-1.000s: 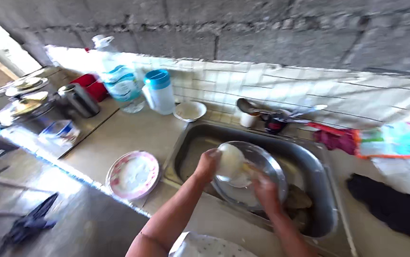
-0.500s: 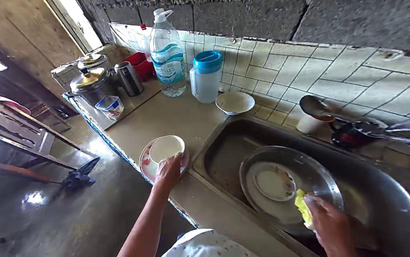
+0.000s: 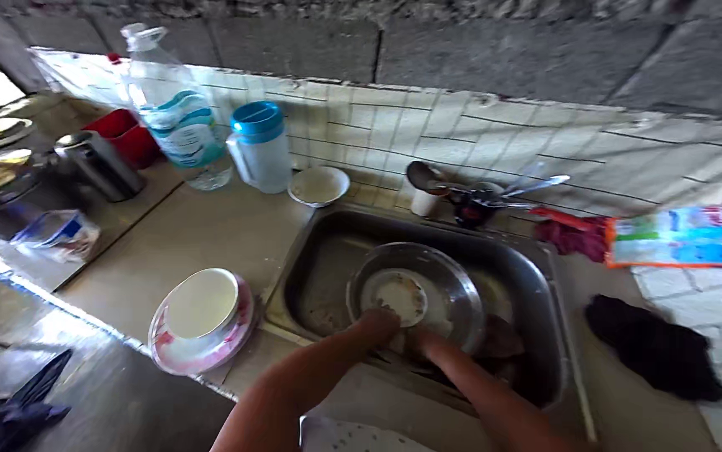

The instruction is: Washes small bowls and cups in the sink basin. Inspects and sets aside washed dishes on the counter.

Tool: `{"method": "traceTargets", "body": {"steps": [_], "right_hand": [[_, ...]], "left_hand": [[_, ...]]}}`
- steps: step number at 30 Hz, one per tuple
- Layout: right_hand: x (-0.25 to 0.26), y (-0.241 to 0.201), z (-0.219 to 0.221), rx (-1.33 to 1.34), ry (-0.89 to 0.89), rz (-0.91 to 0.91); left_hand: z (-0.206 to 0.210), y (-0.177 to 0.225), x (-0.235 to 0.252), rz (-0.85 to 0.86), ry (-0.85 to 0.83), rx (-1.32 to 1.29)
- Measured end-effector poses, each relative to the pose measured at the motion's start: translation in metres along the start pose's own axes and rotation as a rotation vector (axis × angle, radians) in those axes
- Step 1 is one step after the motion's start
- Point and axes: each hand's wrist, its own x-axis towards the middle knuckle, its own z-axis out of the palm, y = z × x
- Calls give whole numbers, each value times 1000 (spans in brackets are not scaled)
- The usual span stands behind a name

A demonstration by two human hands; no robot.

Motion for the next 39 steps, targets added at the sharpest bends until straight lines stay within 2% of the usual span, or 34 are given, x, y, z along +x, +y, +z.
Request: {"method": "traceTargets", "body": {"steps": [3, 6, 8, 10, 12, 14, 15, 16, 18, 19, 21, 23, 24, 25, 27, 29, 30, 32, 34, 35, 36, 39], "right_hand": [[5, 21, 6, 248, 78, -335], [-24, 36, -7, 833, 238, -393], [-42, 35, -17, 1099, 488, -380], [-45, 27, -19, 1069, 802, -404], [-33, 12, -13, 860, 1081, -501], [-23, -2, -10, 733, 1215, -556], [-18, -4, -12, 727, 1278, -536], [-17, -2, -20, 774, 1293, -459], [-30, 8, -44, 965, 1154, -212], [-35, 9, -50, 1028, 1092, -151], [-46, -10, -42, 969, 1150, -248], [-45, -37, -27, 810, 1413, -464], [-45, -41, -26, 782, 1472, -492], [-50, -37, -32, 826, 1421, -435], [-65, -10, -55, 1069, 1139, -235], [-68, 12, -68, 1353, 996, -167], [-73, 13, -69, 1374, 1008, -166], [-92, -3, -67, 1136, 1101, -225], [-94, -27, -54, 737, 1330, -356], [-87, -32, -49, 644, 1452, -418], [-83, -30, -47, 695, 1466, -439], [-76, -3, -58, 1156, 1300, -324]], "left_hand": [[-7, 0, 4, -24, -102, 31], [-22, -3, -2, -43, -11, -58], [-33, -5, -5, -99, 120, -171], [-43, -5, -9, -179, 204, -337], [-50, -5, -13, -174, 333, -574], [-48, -1, -18, -73, 510, -830], [-47, 3, -23, -31, 547, -921], [-47, 8, -29, 2, 559, -973], [-47, 19, -42, 59, 558, -1047], [-47, 22, -46, 72, 571, -1078], [-46, 21, -48, 63, 628, -1134], [-43, 17, -46, 42, 714, -1182], [-43, 16, -48, 40, 728, -1187], [-45, 17, -53, 50, 718, -1195], [-45, 20, -63, 92, 726, -1256], [-40, 20, -70, 158, 740, -1381], [-39, 15, -73, 198, 705, -1405], [-46, 8, -82, 227, 567, -1296], [-56, 7, -85, 192, 488, -1110], [-56, 6, -84, 174, 502, -1064], [-55, 5, -85, 163, 517, -1082], [-40, -3, -75, 250, 635, -1301]]}}
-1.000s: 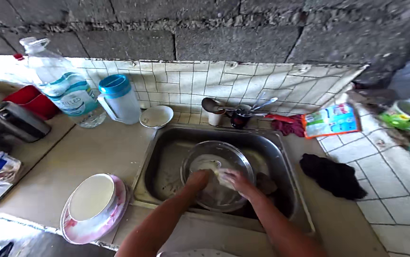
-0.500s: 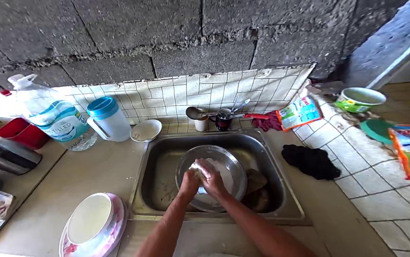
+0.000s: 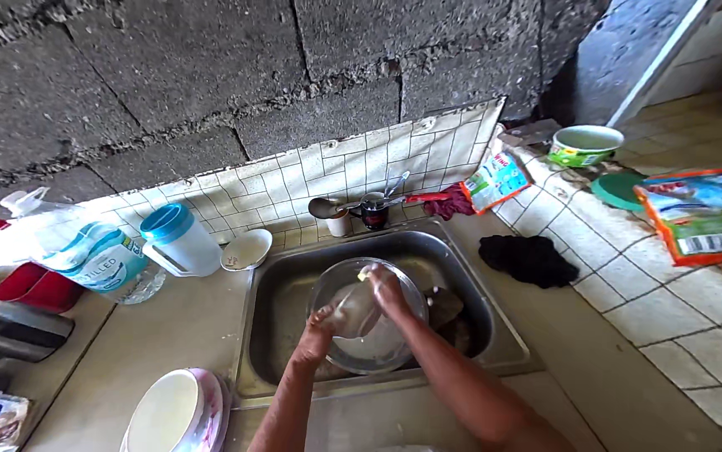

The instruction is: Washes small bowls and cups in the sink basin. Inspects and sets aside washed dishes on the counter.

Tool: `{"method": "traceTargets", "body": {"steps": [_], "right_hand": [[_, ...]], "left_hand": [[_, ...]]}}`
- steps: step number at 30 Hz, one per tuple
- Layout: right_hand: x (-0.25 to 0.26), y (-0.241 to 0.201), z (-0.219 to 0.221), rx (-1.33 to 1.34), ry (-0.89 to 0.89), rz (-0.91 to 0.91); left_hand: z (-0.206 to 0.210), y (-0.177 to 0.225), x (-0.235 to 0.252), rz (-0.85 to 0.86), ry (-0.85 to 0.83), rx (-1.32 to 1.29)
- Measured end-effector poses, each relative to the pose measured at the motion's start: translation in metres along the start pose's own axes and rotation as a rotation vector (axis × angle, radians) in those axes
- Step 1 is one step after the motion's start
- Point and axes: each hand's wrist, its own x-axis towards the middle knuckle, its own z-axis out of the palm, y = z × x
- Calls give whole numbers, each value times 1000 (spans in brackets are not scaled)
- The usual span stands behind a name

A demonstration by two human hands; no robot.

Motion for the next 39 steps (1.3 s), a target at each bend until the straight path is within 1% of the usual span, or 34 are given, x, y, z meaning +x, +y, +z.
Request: {"method": "traceTargets", "body": {"steps": [1, 2, 3, 4, 5, 6, 7, 8, 9, 11, 12, 13, 14, 15, 17, 18, 19, 20, 21, 22, 23, 24, 26, 28, 29, 30, 31, 32, 34, 35, 37, 39], "right_hand": [[6, 2, -4, 54, 1, 71], [7, -1, -5, 23, -35, 89], [2, -10, -4, -76, -103, 53], [-6, -19, 1, -202, -161, -57], [-15, -22, 10, -290, -153, -241], [-19, -17, 20, -315, -75, -432], [-17, -13, 22, -273, -43, -477], [-13, -13, 16, -195, -78, -365], [-6, -7, 8, -95, -94, -211], [3, 21, 6, 103, 23, -9], [-1, 29, 12, 136, 92, 50], [-9, 30, 19, 104, 141, 70], [-20, 29, 27, 42, 159, 45], [-31, 28, 35, -14, 155, -25], [-40, 32, 48, -56, 141, -292], [-38, 31, 47, -64, 89, -366], [-32, 25, 39, -70, 1, -343], [-24, 18, 29, -64, -82, -258], [-15, 13, 22, -58, -118, -155], [-9, 9, 19, -54, -114, -69], [-8, 6, 21, -42, -79, -24], [-13, 2, 25, -30, -39, -29], [-32, 1, 39, -17, 29, -175], [-49, 13, 53, -31, 102, -385], [-54, 21, 59, -46, 159, -455], [-56, 29, 63, -65, 211, -468], [-56, 35, 62, -68, 230, -401], [-53, 38, 58, -47, 227, -275], [-34, 37, 43, 70, 195, 10], [-22, 37, 35, 149, 184, 108], [0, 29, 17, 188, 103, 222], [11, 12, -2, 115, 45, 282]], "left_hand": [[-1, -7, 0, 3, -11, -62], [-2, -10, 0, -25, -51, -66], [-2, -5, 0, -75, -99, -7], [-1, 4, 3, -112, -138, 74], [2, 10, 6, -110, -149, 140], [3, 14, 8, -83, -123, 171], [4, 17, 9, -69, -83, 150], [5, 19, 10, -79, -35, 83], [7, 19, 10, -96, 35, -19], [14, 18, 11, -130, 217, -297], [18, 16, 14, -134, 304, -429], [21, 14, 18, -135, 383, -533], [25, 12, 22, -140, 454, -596], [28, 11, 25, -153, 512, -616], [34, 12, 29, -178, 574, -532], [36, 14, 27, -183, 562, -463], [38, 17, 25, -182, 529, -398], [40, 18, 23, -178, 497, -342], [43, 19, 22, -173, 472, -300], [47, 20, 22, -167, 455, -267], [50, 19, 22, -157, 452, -233], [51, 19, 23, -143, 459, -208], [49, 21, 25, -107, 505, -187], [46, 25, 28, -93, 591, -240], [44, 26, 29, -100, 638, -296], [42, 27, 30, -110, 670, -371], [39, 27, 31, -115, 681, -455], [36, 28, 30, -115, 673, -526], [28, 31, 28, -100, 592, -612], [23, 30, 26, -94, 531, -634], [13, 24, 22, -91, 429, -629], [10, 13, 21, -125, 397, -576]]}}
